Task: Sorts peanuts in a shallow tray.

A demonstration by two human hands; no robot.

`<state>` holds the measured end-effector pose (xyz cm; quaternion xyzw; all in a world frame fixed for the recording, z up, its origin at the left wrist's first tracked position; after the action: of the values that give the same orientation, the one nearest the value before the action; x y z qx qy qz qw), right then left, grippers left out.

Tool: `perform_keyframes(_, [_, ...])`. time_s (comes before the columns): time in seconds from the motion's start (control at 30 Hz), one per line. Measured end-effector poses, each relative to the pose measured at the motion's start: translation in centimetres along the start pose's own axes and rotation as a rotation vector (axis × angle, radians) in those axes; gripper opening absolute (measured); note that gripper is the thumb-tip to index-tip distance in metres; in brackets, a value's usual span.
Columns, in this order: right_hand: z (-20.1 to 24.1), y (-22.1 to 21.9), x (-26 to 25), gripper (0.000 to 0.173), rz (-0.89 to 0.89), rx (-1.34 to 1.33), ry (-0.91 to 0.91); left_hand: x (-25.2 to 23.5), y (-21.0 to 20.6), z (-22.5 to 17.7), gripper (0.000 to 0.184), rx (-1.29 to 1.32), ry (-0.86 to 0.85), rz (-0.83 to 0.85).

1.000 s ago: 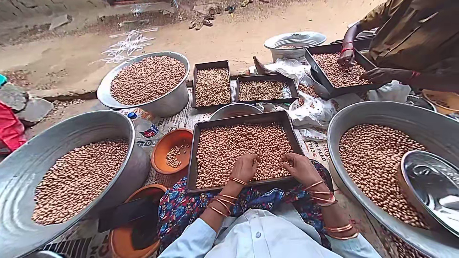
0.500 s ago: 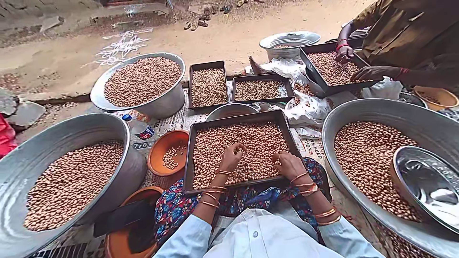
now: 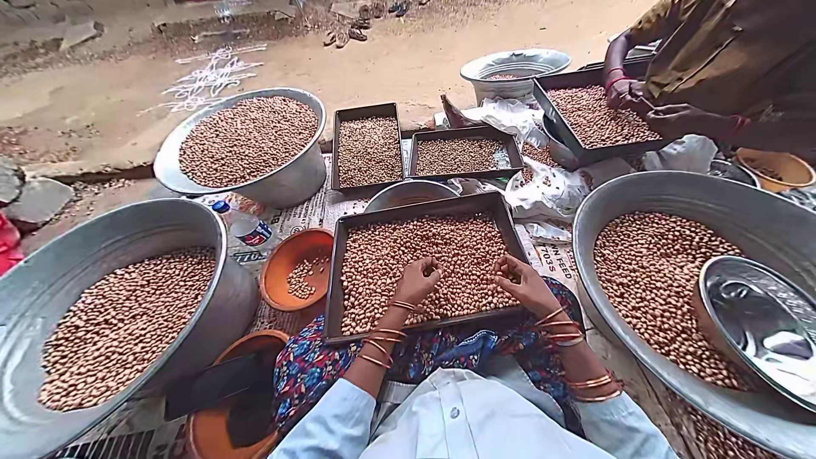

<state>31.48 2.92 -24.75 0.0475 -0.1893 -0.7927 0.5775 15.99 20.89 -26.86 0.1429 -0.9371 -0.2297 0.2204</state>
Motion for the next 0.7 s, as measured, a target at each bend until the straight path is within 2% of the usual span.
perform_keyframes(0.03, [0.0, 0.2, 0.2, 0.019, -0.022, -0.071, 0.005, 0.1, 0.1, -0.1, 0.022, 0.038, -0.02, 0.015])
perform_keyframes(0.1, [0.1, 0.1, 0.4, 0.02, 0.001, -0.016, -0.027, 0.4, -1.1, -0.9, 0.026, -0.028, -0.054, 0.115])
perform_keyframes(0.17, [0.5, -1.0, 0.2, 0.016, 0.08, 0.217, -0.055, 0.6, -3.3, -2.4, 0.024, -0.191, -0.089, 0.226])
perform_keyframes(0.27, [2.0, -3.5, -0.2, 0.023, 0.261, 0.522, -0.102, 0.7, -5.8, -3.5, 0.025, -0.389, -0.054, 0.307])
perform_keyframes(0.33, [1.9, -4.9, -0.7, 0.023, 0.327, 0.622, -0.132, 0.6, -5.8, -3.2, 0.024, -0.388, -0.047, 0.294])
perform_keyframes(0.47, [1.8, -6.3, -1.6, 0.023, 0.386, 0.753, -0.202, 0.6, -2.2, -2.0, 0.024, -0.236, -0.074, 0.133])
perform_keyframes(0.57, [1.6, -6.7, -1.8, 0.025, 0.419, 0.783, -0.256, 1.2, -2.3, -2.5, 0.022, -0.306, -0.076, 0.185])
perform_keyframes(0.7, [1.5, -6.8, -1.7, 0.024, 0.454, 0.777, -0.302, 1.2, -5.6, -3.2, 0.024, -0.472, -0.108, 0.31])
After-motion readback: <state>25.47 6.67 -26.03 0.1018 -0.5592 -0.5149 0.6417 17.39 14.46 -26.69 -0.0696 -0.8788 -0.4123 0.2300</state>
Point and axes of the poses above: each hand's wrist, its own x-axis away from the middle knuckle, its own y-axis out of the back of the hand, z = x × y, the point moved 8 cm from there along -x, towards the middle knuckle, and after that the axes turned 12 degrees about z, right-handed, at the moved point
